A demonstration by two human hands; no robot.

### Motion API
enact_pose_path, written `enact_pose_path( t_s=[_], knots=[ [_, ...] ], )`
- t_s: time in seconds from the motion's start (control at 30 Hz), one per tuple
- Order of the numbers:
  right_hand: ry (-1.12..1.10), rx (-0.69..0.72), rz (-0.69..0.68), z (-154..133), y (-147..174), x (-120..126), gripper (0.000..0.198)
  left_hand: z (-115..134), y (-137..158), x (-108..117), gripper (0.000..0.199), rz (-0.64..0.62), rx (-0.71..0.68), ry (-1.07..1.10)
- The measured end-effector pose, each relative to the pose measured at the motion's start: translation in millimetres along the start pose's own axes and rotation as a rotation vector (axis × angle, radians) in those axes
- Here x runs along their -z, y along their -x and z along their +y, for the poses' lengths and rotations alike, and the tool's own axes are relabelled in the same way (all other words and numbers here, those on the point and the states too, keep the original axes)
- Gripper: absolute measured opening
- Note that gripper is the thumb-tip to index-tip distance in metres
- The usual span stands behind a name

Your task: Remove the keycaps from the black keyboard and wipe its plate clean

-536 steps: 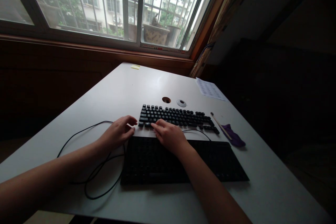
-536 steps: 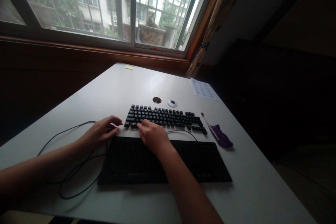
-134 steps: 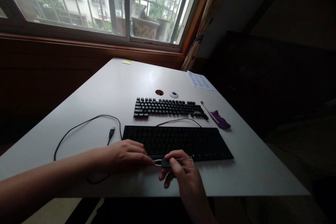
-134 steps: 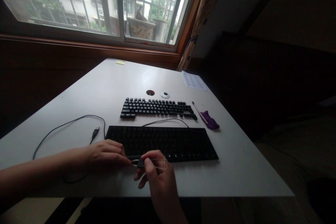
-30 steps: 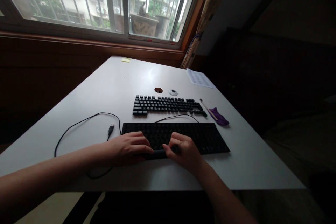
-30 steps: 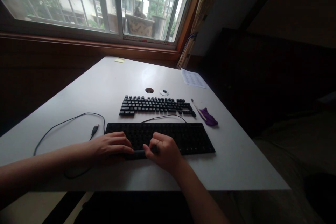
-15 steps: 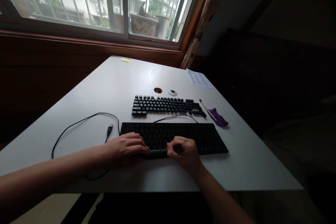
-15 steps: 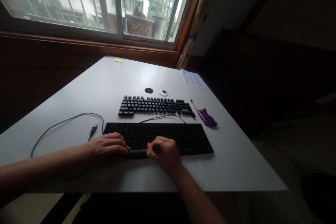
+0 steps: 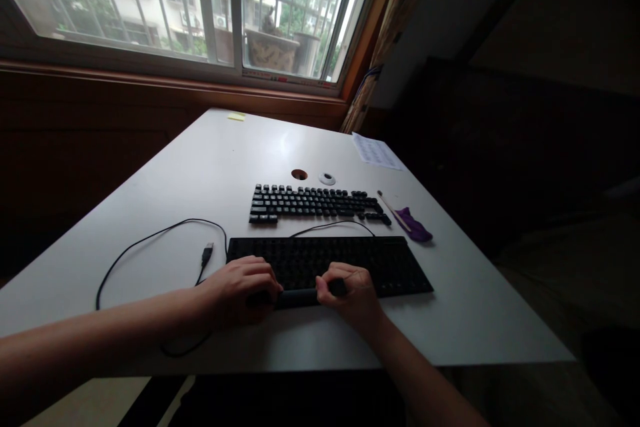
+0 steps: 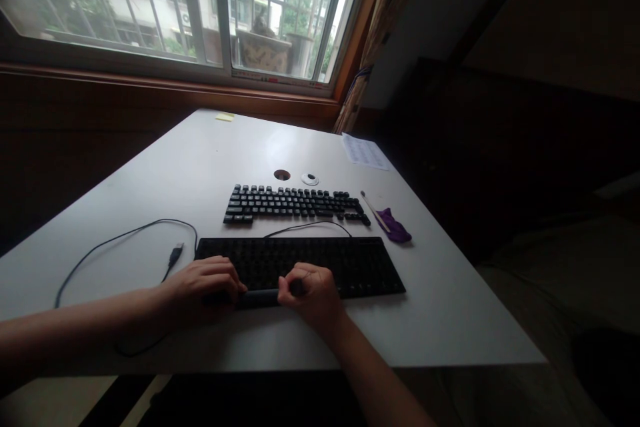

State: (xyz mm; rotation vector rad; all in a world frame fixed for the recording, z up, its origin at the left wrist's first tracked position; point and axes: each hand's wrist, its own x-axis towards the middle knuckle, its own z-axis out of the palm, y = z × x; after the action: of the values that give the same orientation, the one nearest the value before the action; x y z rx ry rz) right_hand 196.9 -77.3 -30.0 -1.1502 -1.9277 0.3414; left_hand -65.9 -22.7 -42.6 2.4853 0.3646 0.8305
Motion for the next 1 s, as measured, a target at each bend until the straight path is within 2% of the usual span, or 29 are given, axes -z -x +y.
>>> enact_pose_path(
  t_s=[0.13,0.33,0.63,0.83,1.0],
  knots=[
    [-0.005,-0.011,-0.004,0.6,0.2,0.9,0.025,0.5,-1.7,0.0,0.012,0.013,0.021,0.04],
    [-0.039,-0.135,0.043,3.6,0.2,2.4,0.027,1.6,-5.2,2.5,0.009,0.081,0.057,0.162],
    [-0.077,-0.203,0.034,1.3,-3.6,4.3,0.028,-0.2,-4.1,1.2,0.021,0.177,0.029,0.094],
    [-0.14,-0.236,0.026,3.4,-2.2,6.0,0.013,1.4,-6.4,8.2,0.024,0.272,0.044,0.036],
    [-0.164,-0.223,0.061,4.2,-3.2,5.7,0.008,3.2,-9.1,14.5,0.019,0.335,0.011,-0.061]
  ],
)
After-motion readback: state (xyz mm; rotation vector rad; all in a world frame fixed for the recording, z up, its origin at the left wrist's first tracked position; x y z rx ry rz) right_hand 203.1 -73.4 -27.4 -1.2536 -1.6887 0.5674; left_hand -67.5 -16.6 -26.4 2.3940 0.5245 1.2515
